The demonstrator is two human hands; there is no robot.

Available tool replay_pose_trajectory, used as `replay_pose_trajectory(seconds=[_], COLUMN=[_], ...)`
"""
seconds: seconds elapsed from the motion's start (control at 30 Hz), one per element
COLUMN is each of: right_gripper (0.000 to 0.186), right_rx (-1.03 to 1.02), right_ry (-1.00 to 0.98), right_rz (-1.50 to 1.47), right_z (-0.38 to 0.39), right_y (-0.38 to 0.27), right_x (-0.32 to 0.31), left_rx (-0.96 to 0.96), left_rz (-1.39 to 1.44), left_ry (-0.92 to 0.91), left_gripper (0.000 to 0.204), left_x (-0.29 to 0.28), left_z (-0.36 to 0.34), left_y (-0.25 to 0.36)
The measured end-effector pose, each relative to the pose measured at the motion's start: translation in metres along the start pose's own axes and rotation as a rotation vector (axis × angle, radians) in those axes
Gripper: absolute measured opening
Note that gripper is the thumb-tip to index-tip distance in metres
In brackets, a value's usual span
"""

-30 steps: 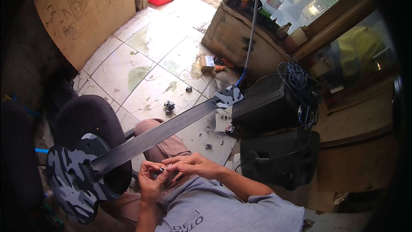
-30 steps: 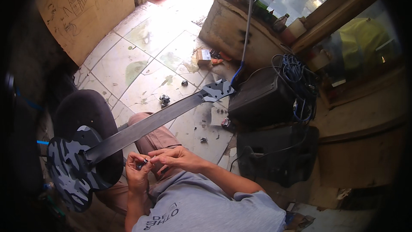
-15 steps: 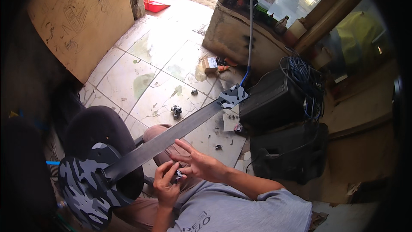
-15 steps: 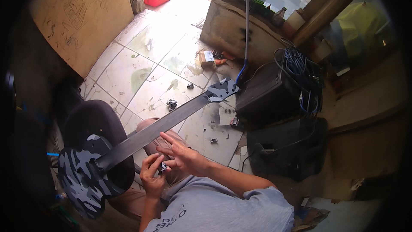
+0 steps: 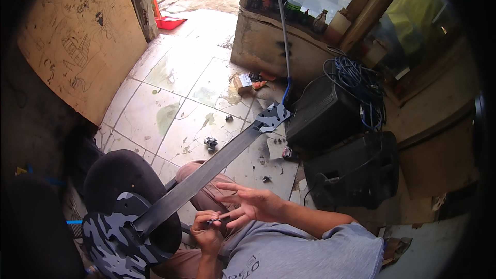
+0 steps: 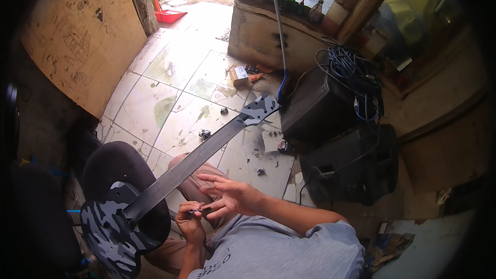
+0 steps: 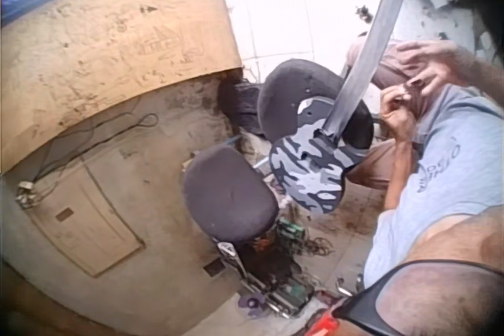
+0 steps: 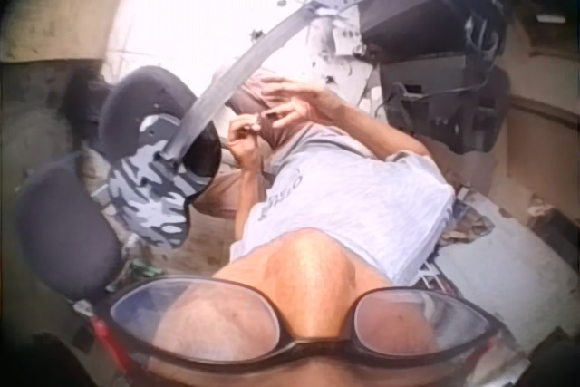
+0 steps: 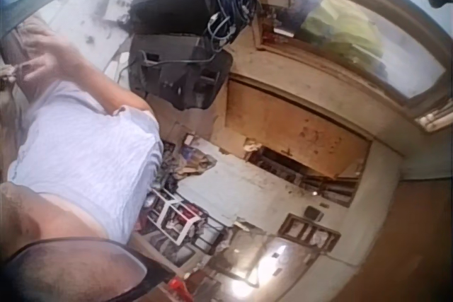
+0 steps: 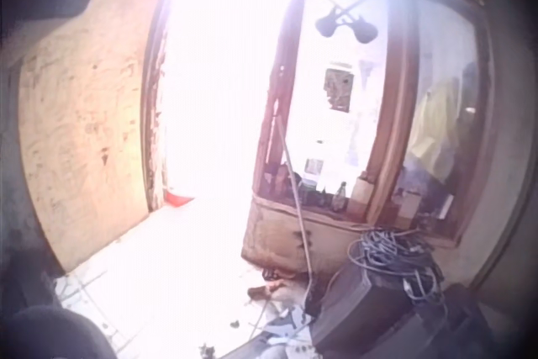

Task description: The person cleans a guitar body with a cloth, then picks up a small piece from the floor and attaches it to the headstock of the guitar neck.

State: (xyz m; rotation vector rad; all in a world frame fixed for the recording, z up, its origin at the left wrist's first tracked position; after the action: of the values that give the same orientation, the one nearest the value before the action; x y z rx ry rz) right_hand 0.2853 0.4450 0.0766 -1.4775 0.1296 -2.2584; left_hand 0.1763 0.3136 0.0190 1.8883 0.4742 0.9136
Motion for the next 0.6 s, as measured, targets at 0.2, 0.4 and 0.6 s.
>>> replay_pose_trajectory(seconds=[0.2,0.4,0.6], right_gripper=[0.055,0.045,0.019], right_rx=[-0.35,-0.68,-0.578], right_ry=[0.293,0.298,0.693], right_rz=[0.881,1.611,1.421], right_z=[0.007,-0.007,0.023], right_y=[-0.023,-0.006,-0.046], right_x=[0.004,0.013,-0.042], left_rx=[-0.203,-0.496,-0.654], left_rz=[-0.21,0.142,0.219], left_ry=[-0.042,-0.055,-0.208], left_gripper=[0.024,0.072,0.081], left_x=[-0.019,0.018,0.027], left_z=[-0.009,-0.001,0.009], left_y=[-0.003,-0.007,-0.015])
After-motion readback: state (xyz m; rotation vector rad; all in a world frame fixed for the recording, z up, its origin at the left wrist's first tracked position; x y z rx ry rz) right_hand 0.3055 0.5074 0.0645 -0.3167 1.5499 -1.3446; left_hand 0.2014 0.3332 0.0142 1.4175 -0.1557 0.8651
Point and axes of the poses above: each hand's wrist, its own z-axis away from the middle knuckle, its own x-axis out of the palm, y = z × x, the point moved 7 cm from there along -z, towards the middle knuckle, and after that the axes turned 13 degrees about x, right-handed, at the moved point
